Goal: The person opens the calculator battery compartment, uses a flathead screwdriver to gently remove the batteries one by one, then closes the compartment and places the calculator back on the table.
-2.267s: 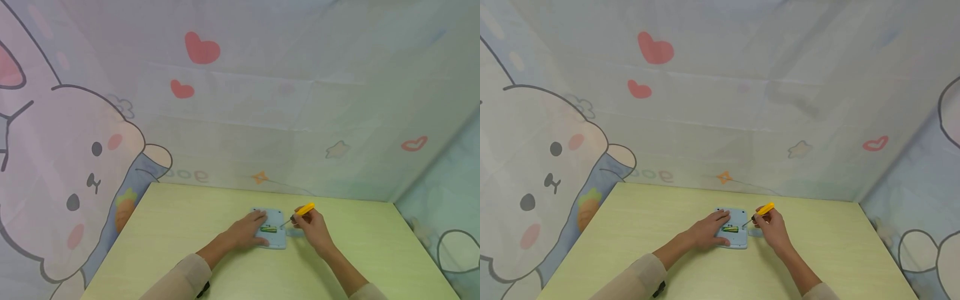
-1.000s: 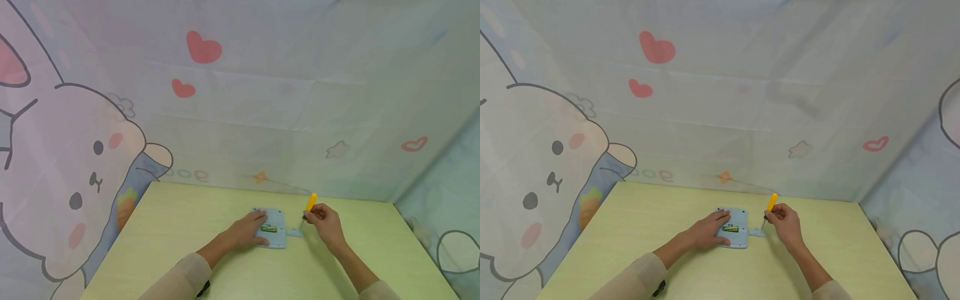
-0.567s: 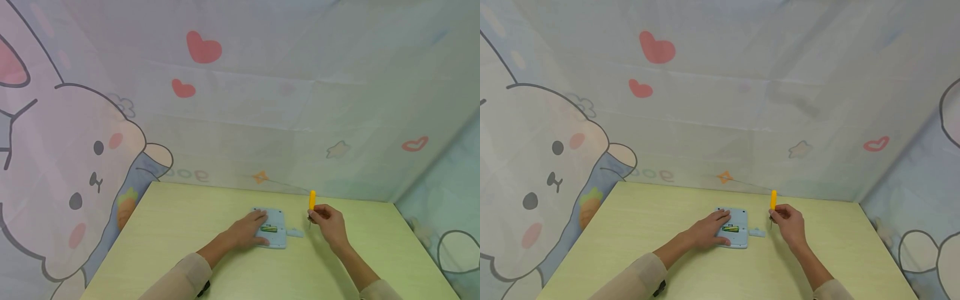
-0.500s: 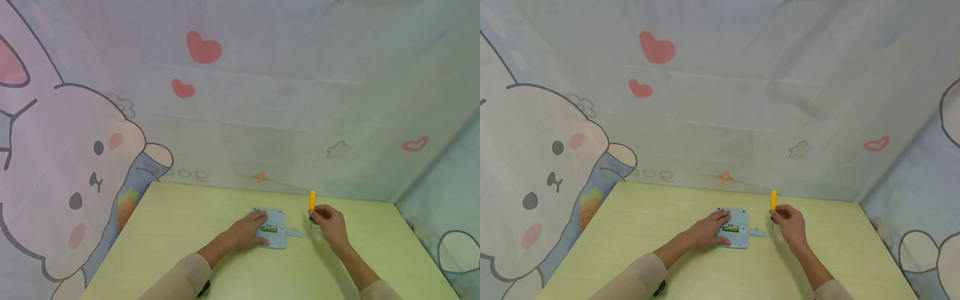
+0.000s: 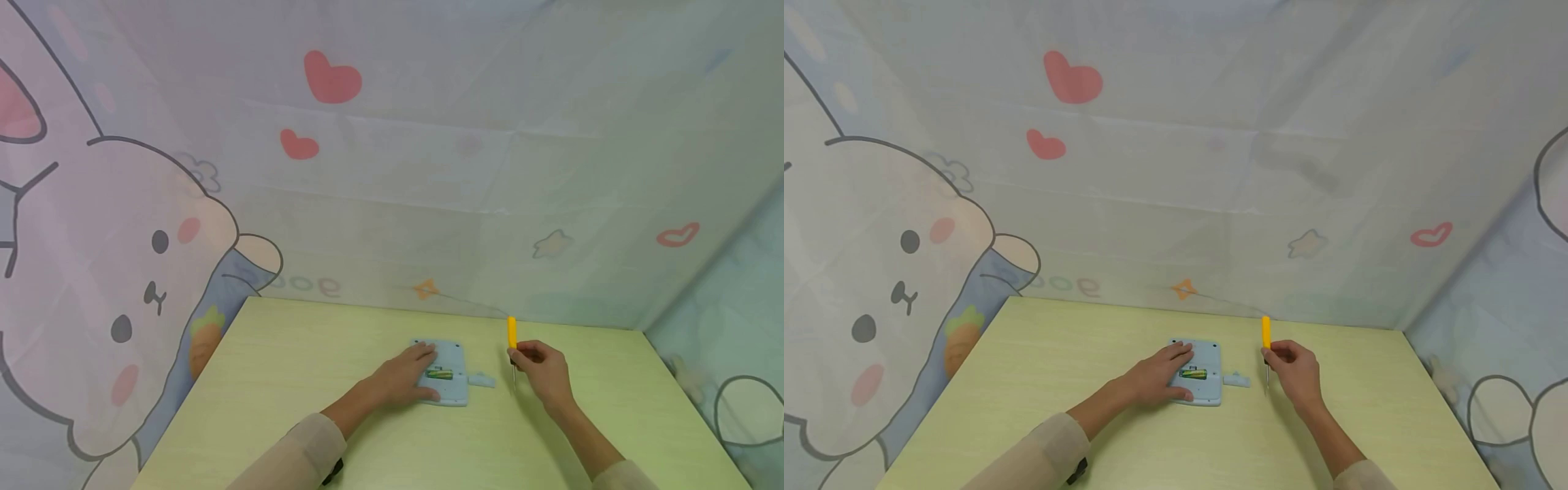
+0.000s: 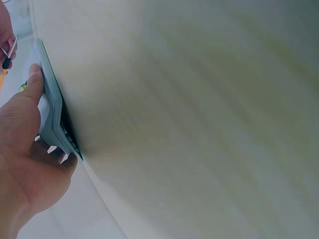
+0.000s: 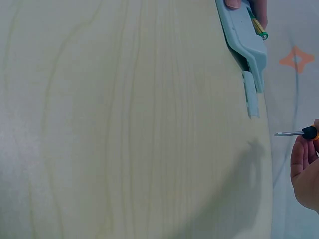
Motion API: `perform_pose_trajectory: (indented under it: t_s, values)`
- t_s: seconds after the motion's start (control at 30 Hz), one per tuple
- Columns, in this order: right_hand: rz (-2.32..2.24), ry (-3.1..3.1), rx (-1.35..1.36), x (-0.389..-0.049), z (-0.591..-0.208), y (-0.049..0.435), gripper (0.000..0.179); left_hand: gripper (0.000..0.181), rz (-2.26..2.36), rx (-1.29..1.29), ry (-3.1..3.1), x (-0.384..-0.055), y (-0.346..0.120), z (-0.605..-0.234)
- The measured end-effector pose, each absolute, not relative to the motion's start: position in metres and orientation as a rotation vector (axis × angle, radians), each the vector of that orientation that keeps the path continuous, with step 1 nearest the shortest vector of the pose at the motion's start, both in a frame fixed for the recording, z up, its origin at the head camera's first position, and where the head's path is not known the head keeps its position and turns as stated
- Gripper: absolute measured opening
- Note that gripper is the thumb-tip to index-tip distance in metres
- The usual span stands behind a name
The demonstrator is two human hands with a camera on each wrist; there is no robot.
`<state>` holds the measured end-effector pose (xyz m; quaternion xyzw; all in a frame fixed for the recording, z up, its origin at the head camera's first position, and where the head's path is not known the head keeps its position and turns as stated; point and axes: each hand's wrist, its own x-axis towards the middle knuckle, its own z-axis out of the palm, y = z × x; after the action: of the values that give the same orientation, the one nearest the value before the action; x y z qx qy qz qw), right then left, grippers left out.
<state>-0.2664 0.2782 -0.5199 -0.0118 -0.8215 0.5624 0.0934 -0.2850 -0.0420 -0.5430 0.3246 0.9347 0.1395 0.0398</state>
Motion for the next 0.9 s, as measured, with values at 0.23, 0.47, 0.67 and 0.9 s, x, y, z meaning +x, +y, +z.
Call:
perform_pose_trajectory:
  t_s: [0.23,0.47,0.67,0.9]
  values:
    - [1.641,-2.485,-0.074,-0.263,-0.525,0.279,0.037,0.088,0.423,0.997,2.862,-0.286,-0.042,-0.544]
    - [1.601,-2.525,-0.093,-0.263,-0.537,0.279,0.034,0.088,0.424,1.002,2.862,-0.286,-0.042,-0.544]
    - [1.566,-2.548,-0.120,-0.261,-0.543,0.278,0.032,0.089,0.424,0.996,2.860,-0.286,-0.041,-0.543]
    - [1.558,-2.551,-0.135,-0.261,-0.547,0.278,0.028,0.089,0.419,0.988,2.857,-0.286,-0.041,-0.544]
